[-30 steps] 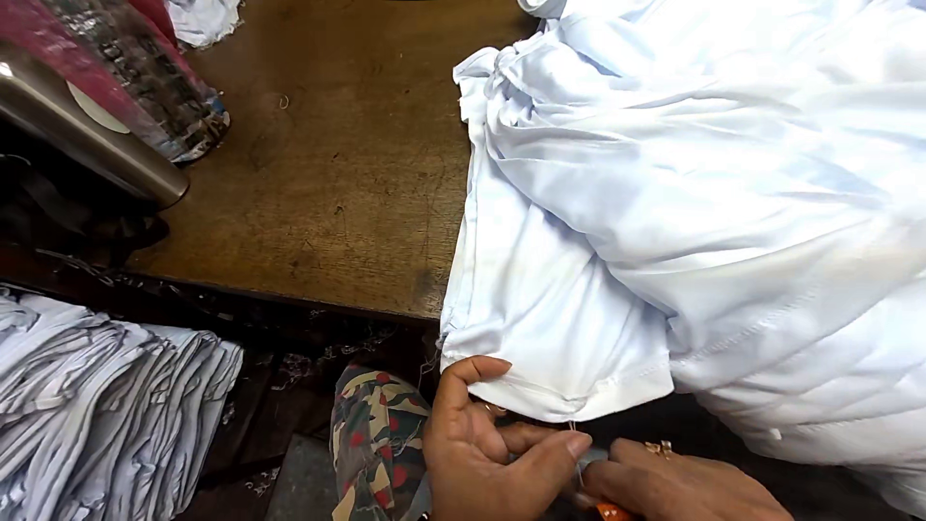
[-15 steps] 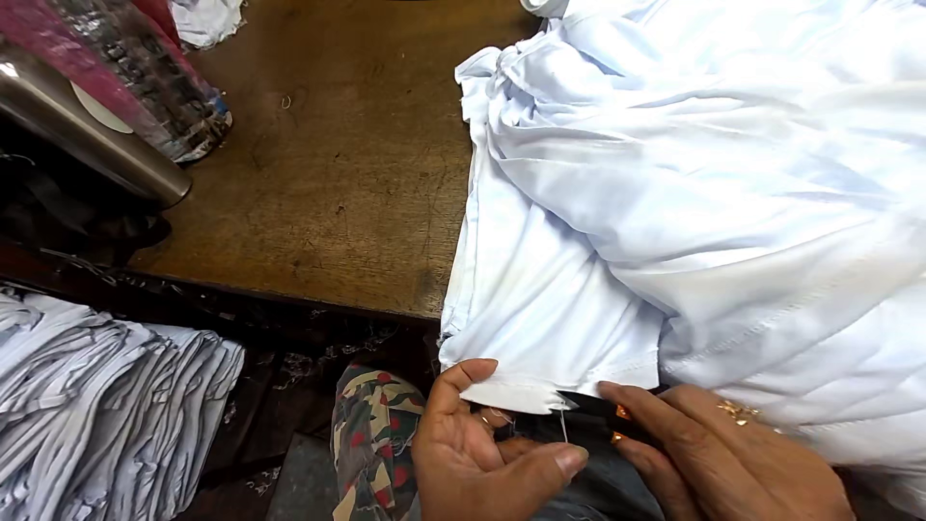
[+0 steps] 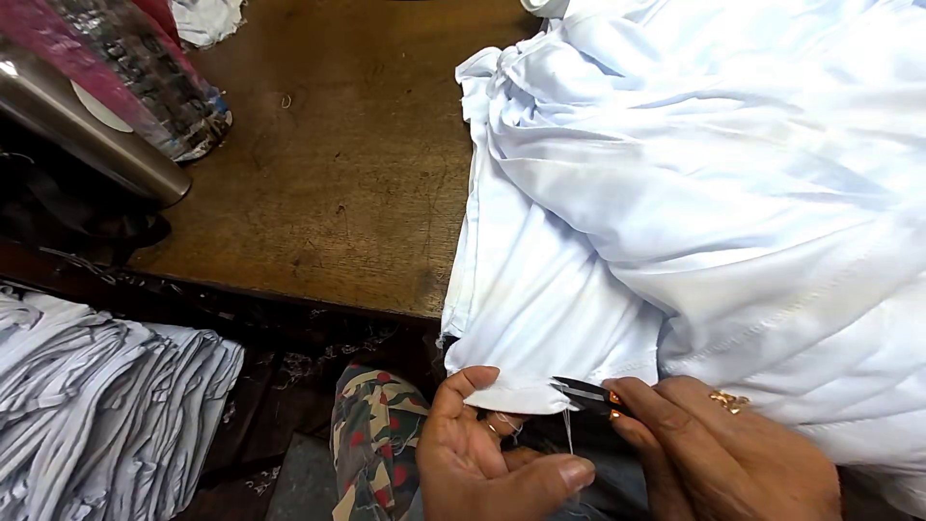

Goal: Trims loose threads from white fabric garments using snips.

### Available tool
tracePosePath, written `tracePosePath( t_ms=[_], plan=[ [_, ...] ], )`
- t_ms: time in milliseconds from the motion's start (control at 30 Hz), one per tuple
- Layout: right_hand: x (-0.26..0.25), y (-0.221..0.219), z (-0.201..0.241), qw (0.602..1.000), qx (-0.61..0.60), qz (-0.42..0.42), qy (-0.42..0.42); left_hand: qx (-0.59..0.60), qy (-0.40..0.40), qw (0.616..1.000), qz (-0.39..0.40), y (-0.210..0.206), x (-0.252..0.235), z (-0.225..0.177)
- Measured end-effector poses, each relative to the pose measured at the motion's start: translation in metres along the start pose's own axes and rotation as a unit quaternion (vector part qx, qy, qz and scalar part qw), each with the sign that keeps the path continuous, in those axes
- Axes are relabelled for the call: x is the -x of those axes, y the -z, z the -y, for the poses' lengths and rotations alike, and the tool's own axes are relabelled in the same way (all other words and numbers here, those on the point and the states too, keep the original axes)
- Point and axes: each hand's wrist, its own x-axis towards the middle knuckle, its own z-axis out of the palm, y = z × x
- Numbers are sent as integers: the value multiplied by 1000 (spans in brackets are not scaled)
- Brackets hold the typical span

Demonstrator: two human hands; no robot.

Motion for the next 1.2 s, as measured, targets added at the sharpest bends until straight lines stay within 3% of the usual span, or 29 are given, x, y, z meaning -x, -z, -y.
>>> tracePosePath(
  t_ms=[333, 1200],
  plan=[
    [12, 17, -10, 998, -26, 55, 6, 23, 21, 1000, -4, -1, 2, -4],
    [2, 3, -1, 1000, 3, 1, 9, 18, 28, 999, 2, 0, 3, -3]
  ],
)
